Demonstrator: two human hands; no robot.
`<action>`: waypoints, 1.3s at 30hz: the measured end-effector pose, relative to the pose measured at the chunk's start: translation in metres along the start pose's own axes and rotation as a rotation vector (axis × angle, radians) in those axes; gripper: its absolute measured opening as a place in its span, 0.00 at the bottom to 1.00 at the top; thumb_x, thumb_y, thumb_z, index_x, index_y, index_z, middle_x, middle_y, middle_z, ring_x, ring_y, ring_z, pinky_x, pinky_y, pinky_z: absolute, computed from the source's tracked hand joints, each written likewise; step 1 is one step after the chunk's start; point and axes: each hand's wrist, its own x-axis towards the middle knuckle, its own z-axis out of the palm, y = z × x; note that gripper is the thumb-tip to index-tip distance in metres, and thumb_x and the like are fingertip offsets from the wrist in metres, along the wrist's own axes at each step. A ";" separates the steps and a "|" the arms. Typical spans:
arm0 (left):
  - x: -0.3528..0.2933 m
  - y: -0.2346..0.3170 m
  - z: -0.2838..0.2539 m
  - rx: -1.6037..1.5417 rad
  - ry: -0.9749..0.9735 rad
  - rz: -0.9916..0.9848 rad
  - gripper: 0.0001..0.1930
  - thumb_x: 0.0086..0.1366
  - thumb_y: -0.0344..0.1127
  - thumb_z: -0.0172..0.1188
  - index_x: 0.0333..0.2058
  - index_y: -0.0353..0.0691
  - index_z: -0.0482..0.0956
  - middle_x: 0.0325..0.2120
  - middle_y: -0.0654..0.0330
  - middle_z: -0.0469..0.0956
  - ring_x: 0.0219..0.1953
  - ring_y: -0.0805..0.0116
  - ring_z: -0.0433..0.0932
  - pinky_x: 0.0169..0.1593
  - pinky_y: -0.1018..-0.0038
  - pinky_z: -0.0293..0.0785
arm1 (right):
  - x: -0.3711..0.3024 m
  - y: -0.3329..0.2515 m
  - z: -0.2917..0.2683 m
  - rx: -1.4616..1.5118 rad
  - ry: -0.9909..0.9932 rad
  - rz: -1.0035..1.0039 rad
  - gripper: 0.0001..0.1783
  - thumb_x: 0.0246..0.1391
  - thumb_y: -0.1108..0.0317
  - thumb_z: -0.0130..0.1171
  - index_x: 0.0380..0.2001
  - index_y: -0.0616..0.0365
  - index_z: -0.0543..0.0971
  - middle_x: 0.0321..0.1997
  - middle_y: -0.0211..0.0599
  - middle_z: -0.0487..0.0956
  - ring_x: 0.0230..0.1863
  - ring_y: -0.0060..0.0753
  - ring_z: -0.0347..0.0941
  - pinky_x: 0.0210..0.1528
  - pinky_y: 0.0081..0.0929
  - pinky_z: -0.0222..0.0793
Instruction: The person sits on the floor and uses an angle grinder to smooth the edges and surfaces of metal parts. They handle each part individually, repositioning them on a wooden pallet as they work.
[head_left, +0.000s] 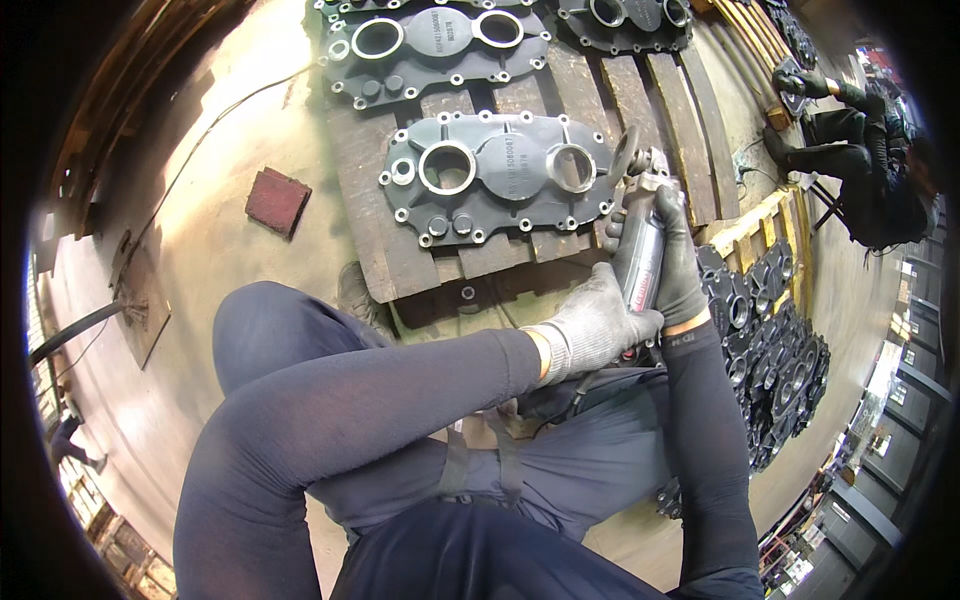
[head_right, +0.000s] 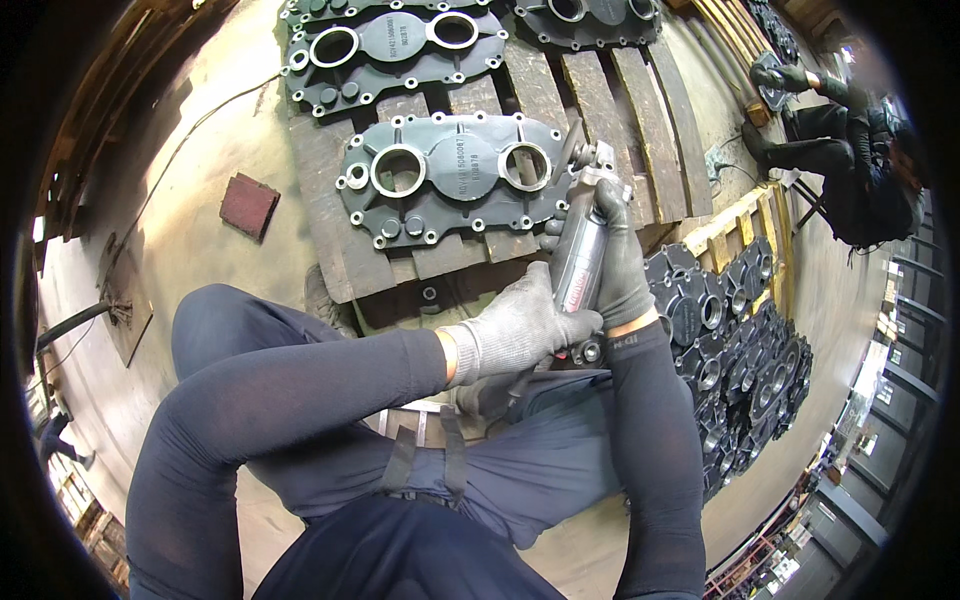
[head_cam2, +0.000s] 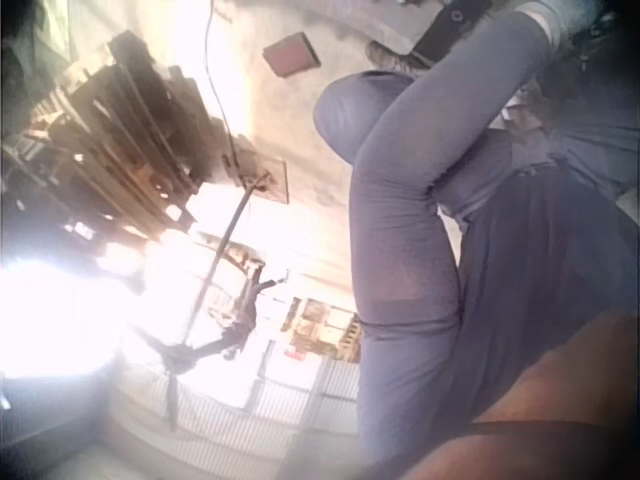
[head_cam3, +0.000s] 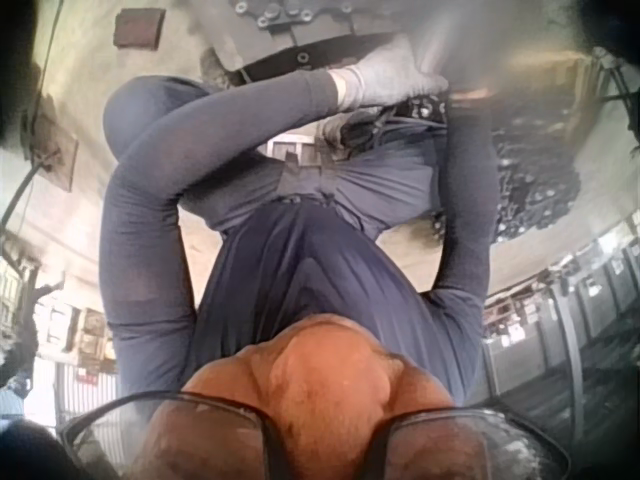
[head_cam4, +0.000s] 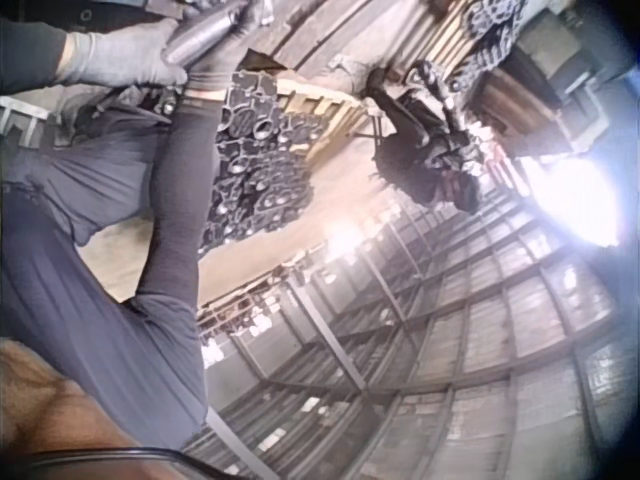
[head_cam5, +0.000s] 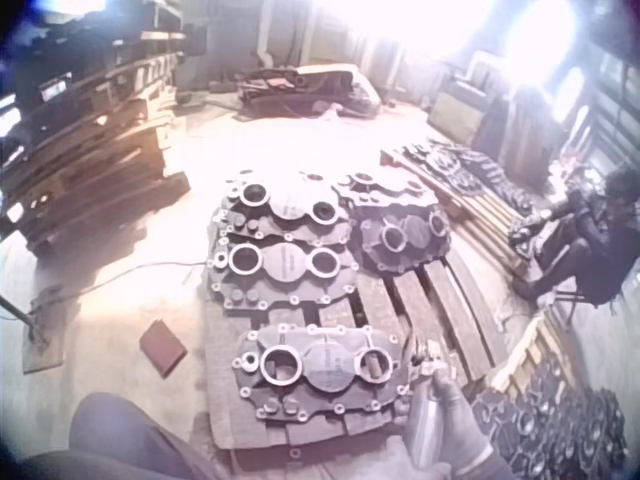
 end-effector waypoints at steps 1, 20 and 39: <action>0.002 -0.001 -0.001 0.015 -0.010 0.007 0.45 0.59 0.55 0.69 0.56 0.17 0.61 0.44 0.37 0.79 0.40 0.58 0.84 0.43 0.67 0.81 | -0.001 0.000 -0.002 0.012 -0.006 -0.013 0.39 0.60 0.35 0.63 0.54 0.62 0.74 0.38 0.45 0.83 0.36 0.40 0.86 0.39 0.33 0.86; -0.083 0.003 -0.006 1.292 -0.326 0.528 0.29 0.66 0.45 0.60 0.54 0.21 0.73 0.32 0.51 0.83 0.32 0.56 0.84 0.38 0.62 0.79 | -0.025 0.039 -0.074 -0.689 0.379 -0.244 0.20 0.55 0.66 0.74 0.45 0.66 0.78 0.35 0.36 0.83 0.28 0.28 0.81 0.32 0.26 0.78; -0.115 -0.001 -0.012 1.484 -0.326 0.355 0.30 0.63 0.38 0.58 0.61 0.27 0.72 0.32 0.55 0.78 0.37 0.61 0.79 0.44 0.68 0.75 | -0.017 0.072 -0.076 -1.160 0.561 -0.137 0.35 0.44 0.51 0.76 0.44 0.73 0.77 0.42 0.61 0.84 0.45 0.57 0.83 0.51 0.44 0.77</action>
